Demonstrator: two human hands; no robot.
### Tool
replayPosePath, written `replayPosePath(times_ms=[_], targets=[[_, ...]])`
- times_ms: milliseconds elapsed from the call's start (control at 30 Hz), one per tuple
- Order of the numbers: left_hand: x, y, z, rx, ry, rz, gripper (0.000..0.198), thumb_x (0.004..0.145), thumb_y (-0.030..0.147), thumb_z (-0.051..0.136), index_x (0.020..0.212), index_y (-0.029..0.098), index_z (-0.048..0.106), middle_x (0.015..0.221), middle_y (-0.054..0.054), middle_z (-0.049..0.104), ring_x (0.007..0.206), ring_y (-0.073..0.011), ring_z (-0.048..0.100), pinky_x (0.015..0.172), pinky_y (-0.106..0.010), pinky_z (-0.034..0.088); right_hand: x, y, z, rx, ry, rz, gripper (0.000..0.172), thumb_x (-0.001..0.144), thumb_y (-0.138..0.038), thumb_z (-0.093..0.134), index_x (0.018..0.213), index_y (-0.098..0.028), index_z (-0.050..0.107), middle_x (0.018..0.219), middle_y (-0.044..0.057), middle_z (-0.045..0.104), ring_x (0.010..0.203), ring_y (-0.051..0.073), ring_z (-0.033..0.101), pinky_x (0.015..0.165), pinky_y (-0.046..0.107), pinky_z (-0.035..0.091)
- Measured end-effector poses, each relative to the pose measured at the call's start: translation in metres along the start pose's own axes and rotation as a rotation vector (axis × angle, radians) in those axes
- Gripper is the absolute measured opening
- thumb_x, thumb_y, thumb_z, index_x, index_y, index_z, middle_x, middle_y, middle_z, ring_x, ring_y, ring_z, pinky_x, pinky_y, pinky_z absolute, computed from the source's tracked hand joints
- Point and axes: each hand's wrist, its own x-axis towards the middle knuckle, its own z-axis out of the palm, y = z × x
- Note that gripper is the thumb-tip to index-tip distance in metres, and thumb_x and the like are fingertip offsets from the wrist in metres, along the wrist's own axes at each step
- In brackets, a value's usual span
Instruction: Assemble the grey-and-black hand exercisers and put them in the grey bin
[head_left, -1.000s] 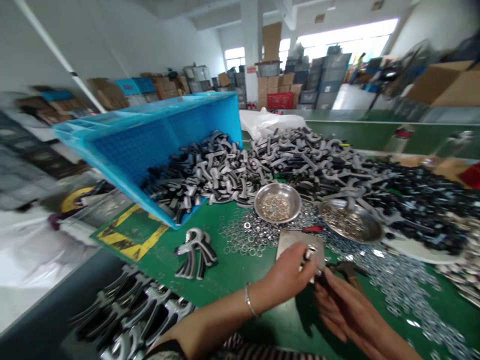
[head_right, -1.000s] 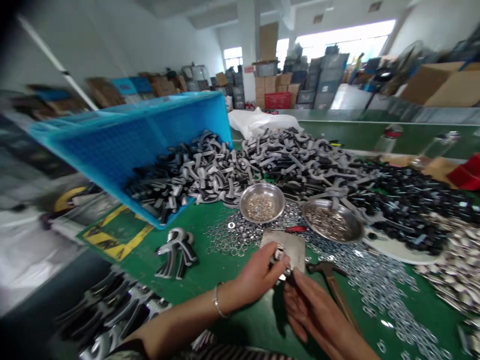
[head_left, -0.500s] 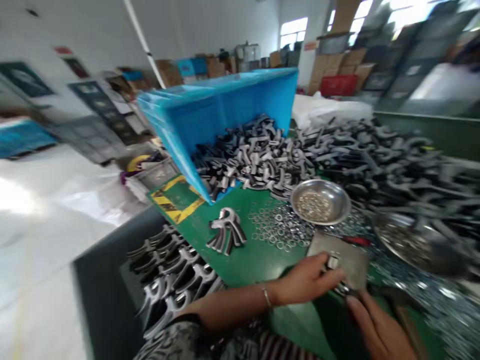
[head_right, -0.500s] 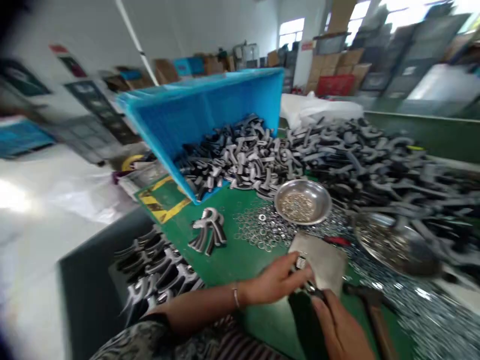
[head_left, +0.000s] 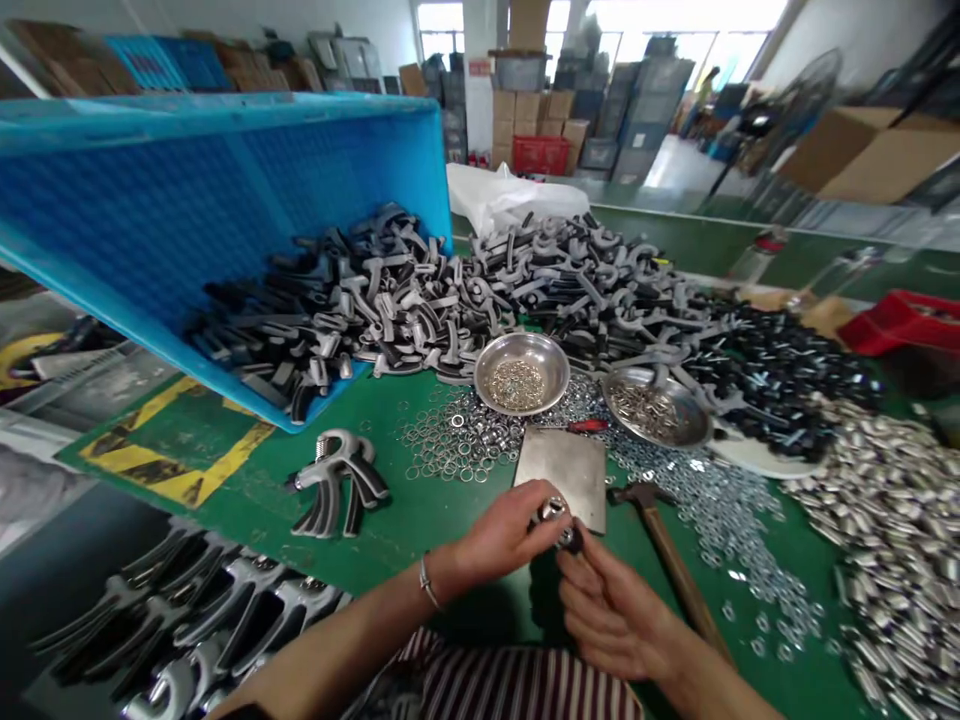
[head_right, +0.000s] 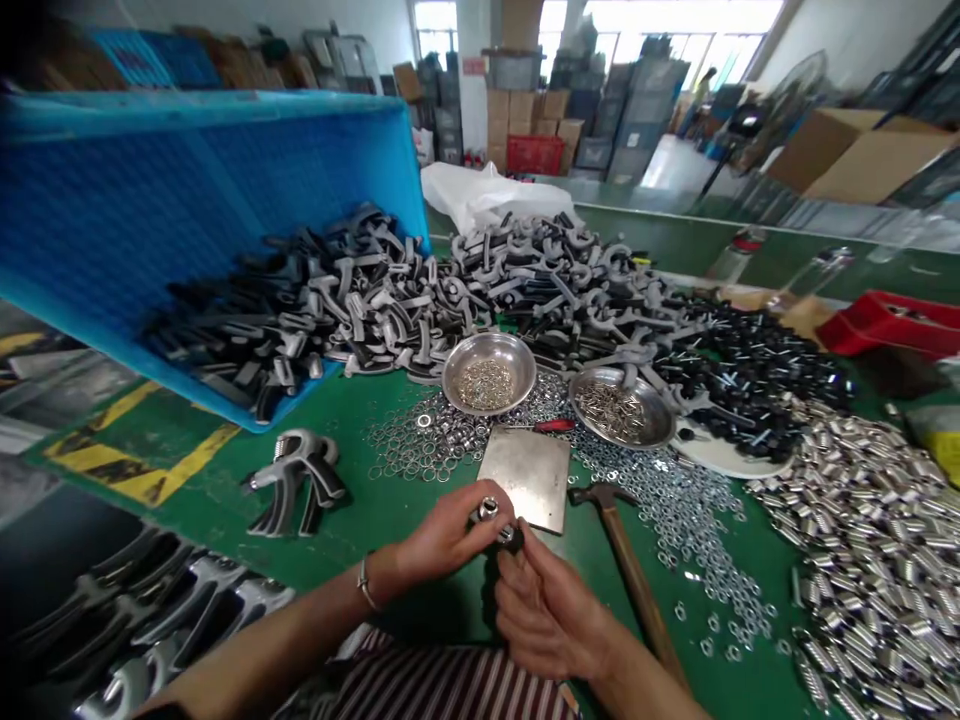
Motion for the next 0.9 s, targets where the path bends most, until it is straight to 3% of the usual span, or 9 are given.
replayPosePath(times_ms=[67, 200, 233, 367, 533, 600, 700, 833, 900], targets=[[0.003, 0.000, -0.001, 0.026, -0.016, -0.008, 0.026, 0.096, 0.040, 0.050, 0.086, 0.018, 0.058, 0.086, -0.003, 0.062, 0.080, -0.0164, 0.055, 0.079, -0.029, 0.045, 0.000, 0.000, -0.003, -0.075, 0.027, 0.001, 0.069, 0.093, -0.075, 0.010, 0.079, -0.022, 0.051, 0.048, -0.004, 0.049, 0.032, 0.011, 0.036, 0.036, 0.024, 0.033], [0.008, -0.002, 0.007, -0.093, 0.132, -0.167, 0.027, 0.099, 0.041, 0.046, 0.088, 0.018, 0.054, 0.081, -0.001, 0.058, 0.074, -0.0147, 0.053, 0.073, -0.027, 0.046, -0.001, -0.005, -0.009, -0.467, 0.476, -0.269, 0.050, 0.083, -0.071, 0.056, 0.086, -0.021, 0.056, 0.080, 0.006, 0.064, 0.064, 0.016, 0.058, 0.054, 0.025, 0.043], [0.009, -0.001, 0.009, -0.136, 0.149, -0.154, 0.026, 0.099, 0.040, 0.044, 0.091, 0.018, 0.054, 0.083, -0.001, 0.059, 0.077, -0.0149, 0.054, 0.075, -0.027, 0.046, -0.001, -0.005, -0.009, -0.468, 0.489, -0.269, 0.050, 0.086, -0.071, 0.053, 0.083, -0.021, 0.055, 0.075, 0.004, 0.062, 0.061, 0.016, 0.057, 0.054, 0.025, 0.043], [0.013, 0.003, 0.012, -0.100, 0.087, 0.107, 0.017, 0.099, 0.033, 0.048, 0.094, 0.019, 0.056, 0.110, -0.007, 0.058, 0.105, -0.0190, 0.055, 0.096, -0.032, 0.045, -0.002, -0.007, -0.009, -0.196, 0.117, -0.020, 0.070, 0.096, -0.067, 0.000, 0.078, -0.022, 0.051, 0.047, -0.004, 0.047, 0.033, 0.012, 0.036, 0.040, 0.026, 0.035], [0.020, 0.004, 0.020, -0.068, 0.211, 0.047, 0.015, 0.101, 0.028, 0.042, 0.103, 0.019, 0.054, 0.105, -0.007, 0.056, 0.101, -0.0182, 0.055, 0.095, -0.033, 0.046, -0.001, -0.007, -0.017, -0.304, 0.487, -0.290, 0.048, 0.083, -0.069, 0.059, 0.084, -0.021, 0.054, 0.075, 0.003, 0.060, 0.061, 0.014, 0.054, 0.054, 0.024, 0.041], [0.020, 0.005, 0.024, -0.073, 0.251, 0.048, 0.015, 0.102, 0.026, 0.041, 0.102, 0.019, 0.054, 0.104, -0.007, 0.056, 0.101, -0.0179, 0.055, 0.095, -0.033, 0.046, -0.001, -0.004, -0.019, -0.202, 0.410, -0.232, 0.050, 0.091, -0.070, 0.044, 0.078, -0.022, 0.050, 0.062, -0.002, 0.051, 0.048, 0.012, 0.044, 0.047, 0.023, 0.037], [0.019, 0.009, 0.027, 0.004, 0.129, 0.165, 0.008, 0.098, 0.024, 0.048, 0.097, 0.019, 0.054, 0.113, -0.008, 0.055, 0.106, -0.0187, 0.054, 0.097, -0.032, 0.044, -0.004, -0.001, -0.020, -0.074, 0.159, -0.082, 0.062, 0.098, -0.067, 0.011, 0.077, -0.023, 0.049, 0.048, -0.008, 0.039, 0.032, 0.010, 0.026, 0.036, 0.023, 0.028], [0.019, 0.011, 0.031, -0.025, 0.211, 0.037, 0.014, 0.101, 0.027, 0.043, 0.099, 0.019, 0.054, 0.102, -0.007, 0.057, 0.097, -0.0185, 0.056, 0.091, -0.032, 0.046, -0.008, -0.004, -0.018, -0.258, 0.421, -0.245, 0.049, 0.087, -0.069, 0.051, 0.082, -0.021, 0.053, 0.072, 0.002, 0.058, 0.053, 0.012, 0.049, 0.047, 0.023, 0.036], [0.019, 0.009, 0.034, -0.032, 0.298, -0.034, 0.018, 0.102, 0.029, 0.039, 0.097, 0.019, 0.053, 0.095, -0.006, 0.057, 0.092, -0.0187, 0.055, 0.087, -0.033, 0.046, -0.008, -0.004, -0.015, -0.235, 0.480, -0.280, 0.047, 0.084, -0.068, 0.058, 0.081, -0.022, 0.051, 0.072, 0.000, 0.055, 0.054, 0.012, 0.047, 0.048, 0.022, 0.037]])
